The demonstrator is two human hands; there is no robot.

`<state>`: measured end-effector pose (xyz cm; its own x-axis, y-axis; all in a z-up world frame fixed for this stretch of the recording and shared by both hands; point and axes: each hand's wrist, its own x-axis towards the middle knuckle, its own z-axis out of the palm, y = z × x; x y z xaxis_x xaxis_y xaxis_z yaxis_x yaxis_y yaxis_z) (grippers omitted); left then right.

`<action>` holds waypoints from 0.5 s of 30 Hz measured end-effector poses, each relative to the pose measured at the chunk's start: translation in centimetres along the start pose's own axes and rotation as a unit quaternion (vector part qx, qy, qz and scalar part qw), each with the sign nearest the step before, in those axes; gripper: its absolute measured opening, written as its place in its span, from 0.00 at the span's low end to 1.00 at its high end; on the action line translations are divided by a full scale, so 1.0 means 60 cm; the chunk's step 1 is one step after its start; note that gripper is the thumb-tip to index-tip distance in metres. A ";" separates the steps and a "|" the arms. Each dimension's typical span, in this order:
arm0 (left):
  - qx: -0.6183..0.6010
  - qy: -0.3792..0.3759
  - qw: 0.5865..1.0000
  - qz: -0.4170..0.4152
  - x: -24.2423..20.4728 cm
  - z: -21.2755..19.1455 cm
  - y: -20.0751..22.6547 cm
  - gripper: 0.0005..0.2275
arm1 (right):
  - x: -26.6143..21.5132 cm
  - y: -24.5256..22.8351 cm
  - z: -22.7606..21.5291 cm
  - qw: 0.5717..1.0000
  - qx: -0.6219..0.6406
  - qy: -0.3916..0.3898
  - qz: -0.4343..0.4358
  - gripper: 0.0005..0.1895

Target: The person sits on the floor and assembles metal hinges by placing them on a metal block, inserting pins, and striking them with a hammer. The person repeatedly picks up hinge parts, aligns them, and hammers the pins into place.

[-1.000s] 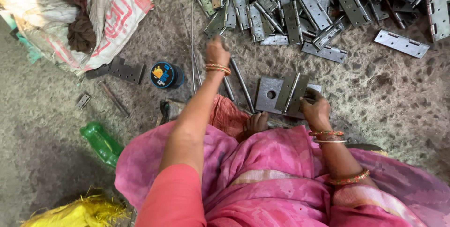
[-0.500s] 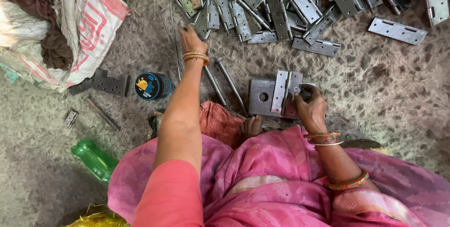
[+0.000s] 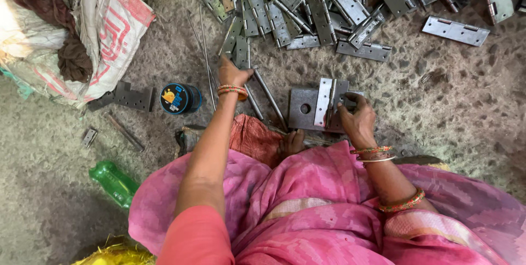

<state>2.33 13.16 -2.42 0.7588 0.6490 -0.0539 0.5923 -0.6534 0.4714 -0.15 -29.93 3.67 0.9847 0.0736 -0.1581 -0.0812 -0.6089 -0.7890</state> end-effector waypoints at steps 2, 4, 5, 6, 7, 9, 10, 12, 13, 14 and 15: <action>-0.080 -0.058 0.993 -0.063 0.006 0.023 -0.041 0.32 | 0.002 -0.001 0.004 0.999 0.014 -0.016 0.028 0.22; -0.253 -0.136 0.948 -0.140 0.005 0.037 -0.062 0.24 | 0.010 -0.009 0.009 0.998 0.031 -0.021 0.041 0.22; -0.336 -0.175 0.909 -0.176 0.001 0.036 -0.064 0.20 | 0.016 -0.014 0.014 0.998 0.039 -0.019 0.040 0.22; -0.429 -0.195 0.855 -0.216 -0.015 0.041 -0.055 0.18 | 0.013 -0.012 0.011 0.998 0.042 -0.013 0.047 0.22; -0.516 -0.212 0.790 -0.254 -0.031 0.035 -0.043 0.15 | 0.016 -0.013 0.014 0.998 0.044 -0.009 0.043 0.22; -0.582 -0.257 0.714 -0.293 -0.080 0.014 0.006 0.12 | 0.012 -0.005 0.013 0.998 0.040 0.003 0.047 0.21; -0.571 -0.278 0.717 -0.288 -0.091 -0.018 0.035 0.13 | 0.013 -0.006 0.015 0.998 0.051 0.002 0.048 0.21; -0.583 -0.244 0.748 -0.201 -0.124 -0.089 0.102 0.14 | 0.011 -0.010 0.017 0.996 0.077 -0.004 0.047 0.21; -0.601 -0.187 0.768 -0.117 -0.146 -0.117 0.139 0.14 | 0.007 -0.011 0.013 0.996 0.071 -0.004 0.048 0.21; -0.612 -0.124 0.780 -0.028 -0.166 -0.144 0.174 0.14 | 0.008 -0.016 0.011 0.997 0.068 -0.007 0.044 0.22; -0.570 -0.060 0.819 0.013 -0.185 -0.165 0.206 0.16 | 0.008 -0.020 0.007 0.997 0.064 -0.009 0.040 0.22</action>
<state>-1.47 1.74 12.68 0.8285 0.5536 -0.0844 -0.0109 0.1666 0.9860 0.33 -28.82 4.31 0.9714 0.0449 -0.2332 -0.1789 -0.5076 -0.8429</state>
